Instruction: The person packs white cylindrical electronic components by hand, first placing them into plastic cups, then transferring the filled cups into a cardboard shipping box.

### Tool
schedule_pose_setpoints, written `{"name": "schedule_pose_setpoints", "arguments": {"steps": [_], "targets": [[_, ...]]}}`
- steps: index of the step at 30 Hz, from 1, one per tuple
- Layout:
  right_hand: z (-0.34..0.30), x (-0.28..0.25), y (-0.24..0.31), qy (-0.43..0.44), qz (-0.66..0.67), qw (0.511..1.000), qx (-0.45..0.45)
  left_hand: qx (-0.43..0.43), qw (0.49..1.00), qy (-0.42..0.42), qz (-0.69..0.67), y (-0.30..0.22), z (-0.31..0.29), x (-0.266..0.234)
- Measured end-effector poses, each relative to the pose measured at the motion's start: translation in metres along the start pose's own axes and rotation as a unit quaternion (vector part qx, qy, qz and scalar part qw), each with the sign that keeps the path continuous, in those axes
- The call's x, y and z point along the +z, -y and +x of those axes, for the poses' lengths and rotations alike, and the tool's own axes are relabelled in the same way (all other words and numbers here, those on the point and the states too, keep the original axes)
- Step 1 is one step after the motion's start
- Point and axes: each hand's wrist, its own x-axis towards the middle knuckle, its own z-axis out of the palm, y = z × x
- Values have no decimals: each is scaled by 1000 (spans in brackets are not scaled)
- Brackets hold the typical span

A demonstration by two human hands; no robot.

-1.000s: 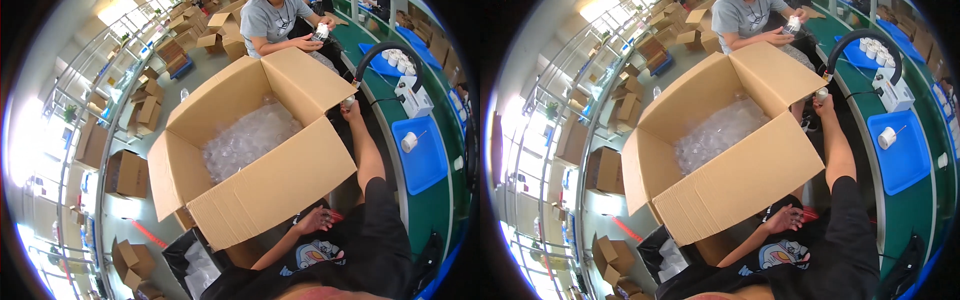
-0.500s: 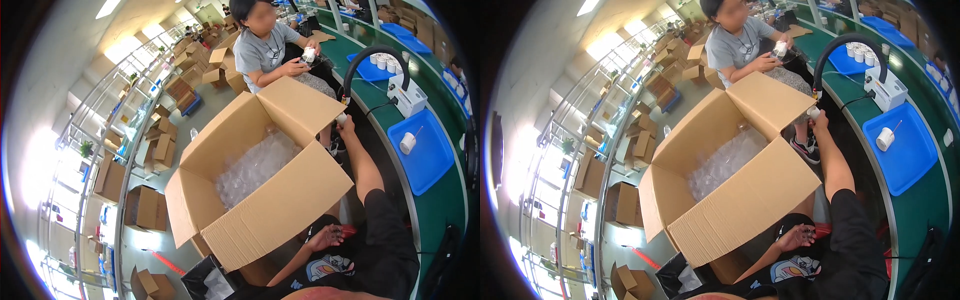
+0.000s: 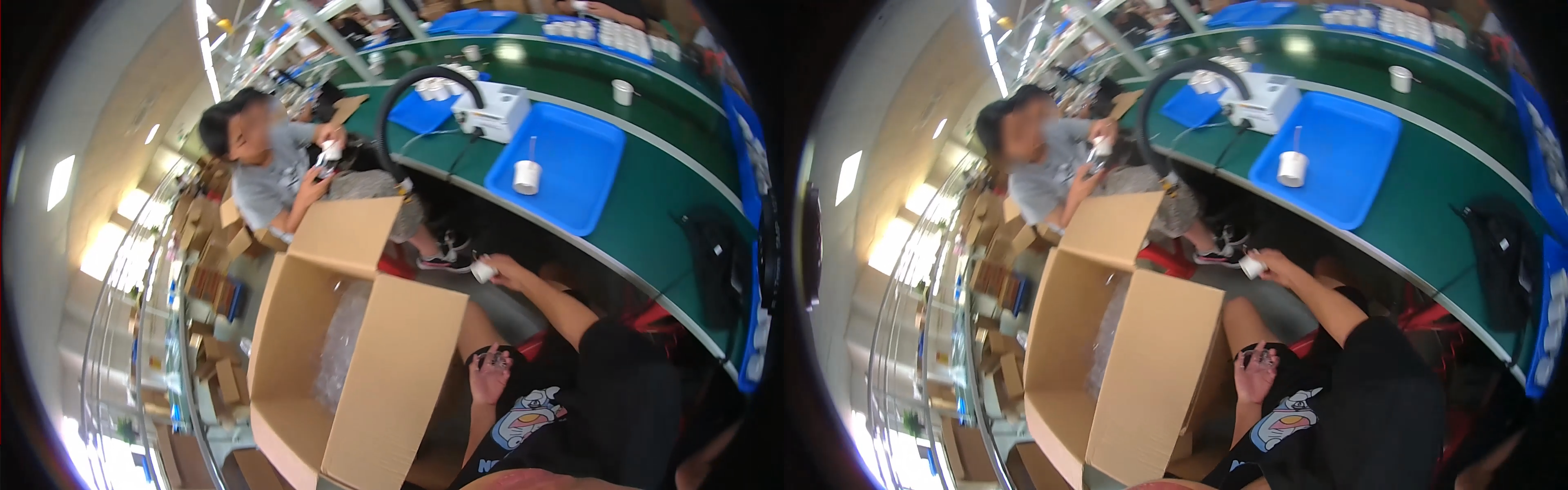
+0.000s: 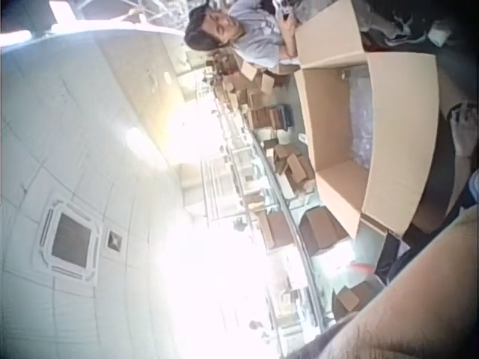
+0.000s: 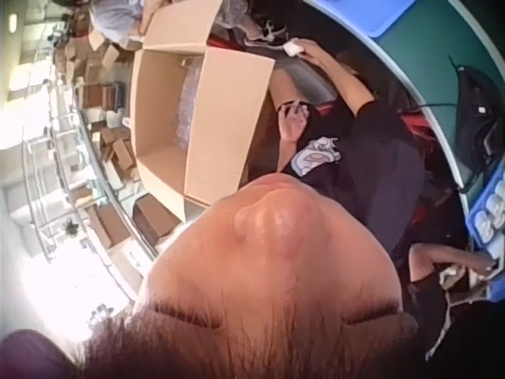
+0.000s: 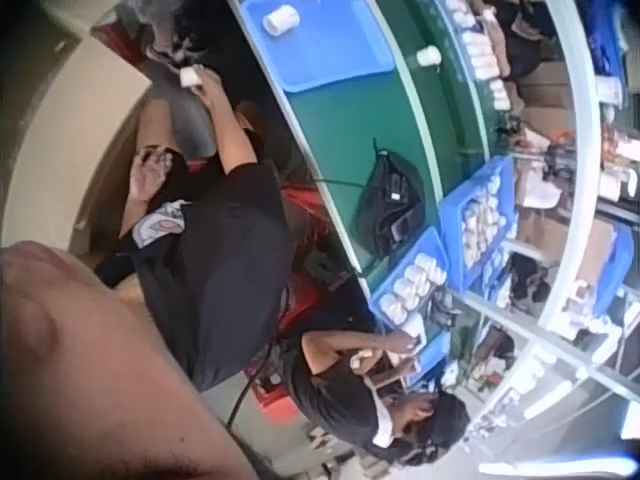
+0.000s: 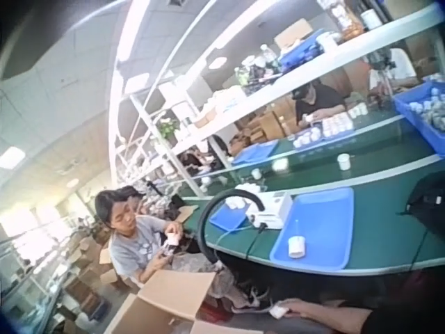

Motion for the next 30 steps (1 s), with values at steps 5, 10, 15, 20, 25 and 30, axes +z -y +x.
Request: {"name": "schedule_pose_setpoints", "arguments": {"steps": [5, 10, 15, 20, 25, 30], "targets": [[-162, -33, -22, -42, 120, 991, 27, 15, 993, -76, 87, -5, 18, 33], [-259, -26, 63, -109, -227, 937, -242, -23, 923, 17, 384, 26, 86, 105], [-289, 20, 136, -191, -556, 741, -324, 153, 717, -19, 679, 42, 108, 205], [-292, 49, 151, -181, -570, 738, -312, 277, 573, -36, 770, 40, 99, 236], [-277, 60, 150, -174, -552, 761, -291, 298, 558, -33, 774, 27, 68, 229], [-271, 85, 158, -74, -492, 806, -320, 310, 473, -55, 823, 28, 52, 232]]}}
